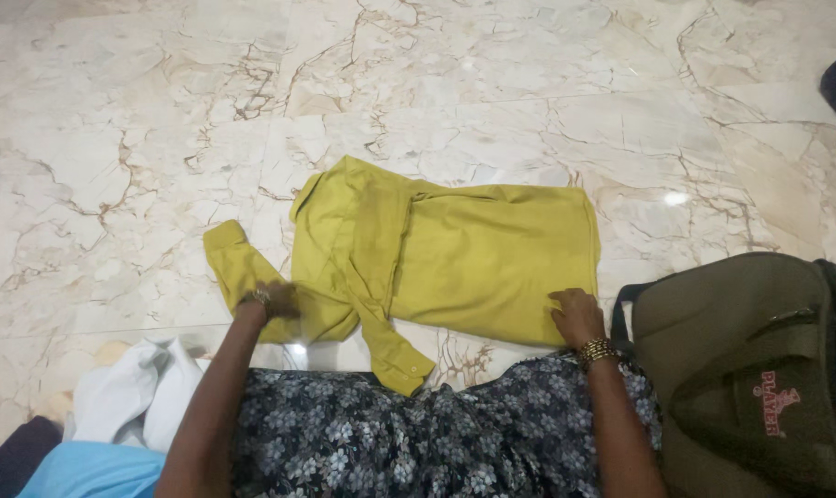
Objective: The person folds a yellow long-sleeved shirt on the floor by smoothing out the fabric, folding in the sleeves, and then folding the body of the shirt into a compact rectangle.
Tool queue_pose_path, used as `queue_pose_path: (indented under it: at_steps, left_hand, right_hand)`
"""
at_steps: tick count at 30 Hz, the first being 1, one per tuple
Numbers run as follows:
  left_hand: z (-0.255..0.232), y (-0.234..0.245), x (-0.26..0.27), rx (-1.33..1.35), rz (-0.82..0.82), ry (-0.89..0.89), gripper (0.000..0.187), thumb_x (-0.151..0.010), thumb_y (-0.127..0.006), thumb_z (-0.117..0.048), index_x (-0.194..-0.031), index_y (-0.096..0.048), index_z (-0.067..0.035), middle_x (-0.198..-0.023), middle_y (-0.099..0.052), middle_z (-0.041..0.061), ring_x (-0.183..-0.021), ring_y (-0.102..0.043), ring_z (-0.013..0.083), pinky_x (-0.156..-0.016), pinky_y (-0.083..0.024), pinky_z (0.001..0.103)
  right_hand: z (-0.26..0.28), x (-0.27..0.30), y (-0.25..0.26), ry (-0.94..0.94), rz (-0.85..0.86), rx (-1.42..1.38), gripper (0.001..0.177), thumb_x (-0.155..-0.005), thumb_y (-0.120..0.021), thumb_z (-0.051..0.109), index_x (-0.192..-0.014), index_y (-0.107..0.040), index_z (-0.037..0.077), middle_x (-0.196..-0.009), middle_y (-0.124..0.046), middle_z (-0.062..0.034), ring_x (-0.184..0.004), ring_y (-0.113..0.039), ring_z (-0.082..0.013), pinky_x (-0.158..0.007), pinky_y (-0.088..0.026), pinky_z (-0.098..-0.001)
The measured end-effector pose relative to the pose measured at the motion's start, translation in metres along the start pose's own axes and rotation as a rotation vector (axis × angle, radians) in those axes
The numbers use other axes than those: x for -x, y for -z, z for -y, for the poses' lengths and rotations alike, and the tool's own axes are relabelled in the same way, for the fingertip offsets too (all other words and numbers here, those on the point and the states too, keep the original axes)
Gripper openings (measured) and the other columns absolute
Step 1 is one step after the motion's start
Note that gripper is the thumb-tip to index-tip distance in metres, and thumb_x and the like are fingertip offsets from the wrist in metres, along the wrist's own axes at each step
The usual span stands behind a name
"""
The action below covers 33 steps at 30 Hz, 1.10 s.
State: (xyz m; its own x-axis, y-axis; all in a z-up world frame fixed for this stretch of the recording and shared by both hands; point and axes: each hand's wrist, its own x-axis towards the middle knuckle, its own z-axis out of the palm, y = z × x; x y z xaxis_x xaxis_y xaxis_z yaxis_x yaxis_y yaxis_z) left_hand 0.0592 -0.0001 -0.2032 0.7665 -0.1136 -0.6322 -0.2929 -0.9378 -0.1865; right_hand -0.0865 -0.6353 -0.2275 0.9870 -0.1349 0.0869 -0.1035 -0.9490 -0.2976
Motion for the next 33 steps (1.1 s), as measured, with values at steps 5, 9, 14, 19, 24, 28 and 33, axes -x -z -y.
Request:
queue_pose_path:
  at_steps: [5,9,14,19,24,28,33]
  left_hand:
    - [-0.024,-0.026,0.042,0.065,0.038,0.217,0.086,-0.070,-0.088,-0.056,-0.145,-0.054,-0.034,-0.151,-0.050,0.003,-0.140,-0.050,0.0268,-0.109,-0.044,0.051]
    - [-0.053,-0.029,0.043,-0.150,0.014,0.166,0.046,-0.088,-0.068,-0.043,-0.129,-0.070,-0.024,-0.137,-0.065,0.003,-0.129,-0.059,0.0257,-0.101,-0.047,0.056]
    - [-0.050,-0.044,0.024,0.246,0.092,-0.022,0.046,-0.090,-0.062,-0.043,-0.119,-0.073,-0.009,-0.118,-0.074,0.010,-0.109,-0.070,0.0271,-0.091,-0.053,0.044]
    - [-0.059,-0.072,0.050,0.885,-0.093,-0.222,0.049,-0.091,-0.058,-0.045,-0.110,-0.071,-0.001,-0.101,-0.079,0.017,-0.092,-0.073,0.0296,-0.083,-0.055,0.041]
    - [-0.091,-0.077,0.034,0.665,-0.111,-0.323,0.051,-0.094,-0.058,-0.049,-0.104,-0.071,-0.001,-0.098,-0.074,0.019,-0.090,-0.070,0.0311,-0.081,-0.053,0.042]
    - [-0.085,-0.073,0.019,0.652,-0.159,-0.294,0.048,-0.091,-0.061,-0.047,-0.101,-0.071,-0.001,-0.094,-0.076,0.021,-0.088,-0.072,0.0340,-0.079,-0.054,0.045]
    - [-0.080,-0.078,0.023,0.673,-0.148,-0.318,0.047,-0.089,-0.063,-0.047,-0.104,-0.070,-0.003,-0.095,-0.075,0.021,-0.089,-0.072,0.0343,-0.079,-0.053,0.045]
  right_hand:
    - [0.021,0.016,0.012,-0.104,0.541,0.229,0.073,-0.082,-0.080,0.046,-0.145,-0.045,0.042,-0.166,-0.025,-0.0041,-0.142,-0.039,-0.0429,-0.109,-0.044,-0.0594]
    - [0.005,0.002,-0.016,-0.216,0.662,0.309,0.101,-0.078,-0.084,0.049,-0.155,-0.019,0.053,-0.175,-0.001,0.0007,-0.149,-0.017,-0.0559,-0.109,-0.038,-0.0689]
    - [-0.022,-0.027,-0.029,-0.392,0.231,0.403,0.060,-0.094,-0.063,0.046,-0.149,-0.040,0.035,-0.169,-0.019,-0.0111,-0.147,-0.020,-0.0564,-0.111,-0.031,-0.0709]
    - [0.023,-0.014,-0.016,-0.109,-0.342,0.411,0.029,-0.103,-0.053,0.020,-0.126,-0.068,0.010,-0.156,-0.049,-0.0208,-0.137,-0.047,-0.0443,-0.100,-0.043,-0.0631]
    - [0.166,0.061,-0.009,0.107,0.646,-0.494,0.054,-0.094,-0.061,0.020,-0.146,-0.051,0.026,-0.123,-0.060,-0.0043,-0.096,-0.068,-0.0165,-0.083,-0.061,-0.0347]
    - [0.241,0.112,-0.036,0.461,0.751,-0.126,0.053,-0.091,-0.072,0.029,-0.141,-0.055,0.030,-0.118,-0.058,-0.0123,-0.101,-0.064,-0.0275,-0.082,-0.057,-0.0396]
    - [0.240,0.091,-0.077,0.665,0.632,0.075,0.024,-0.089,-0.076,0.025,-0.110,-0.071,0.016,-0.095,-0.072,-0.0130,-0.093,-0.071,-0.0345,-0.075,-0.055,-0.0484]
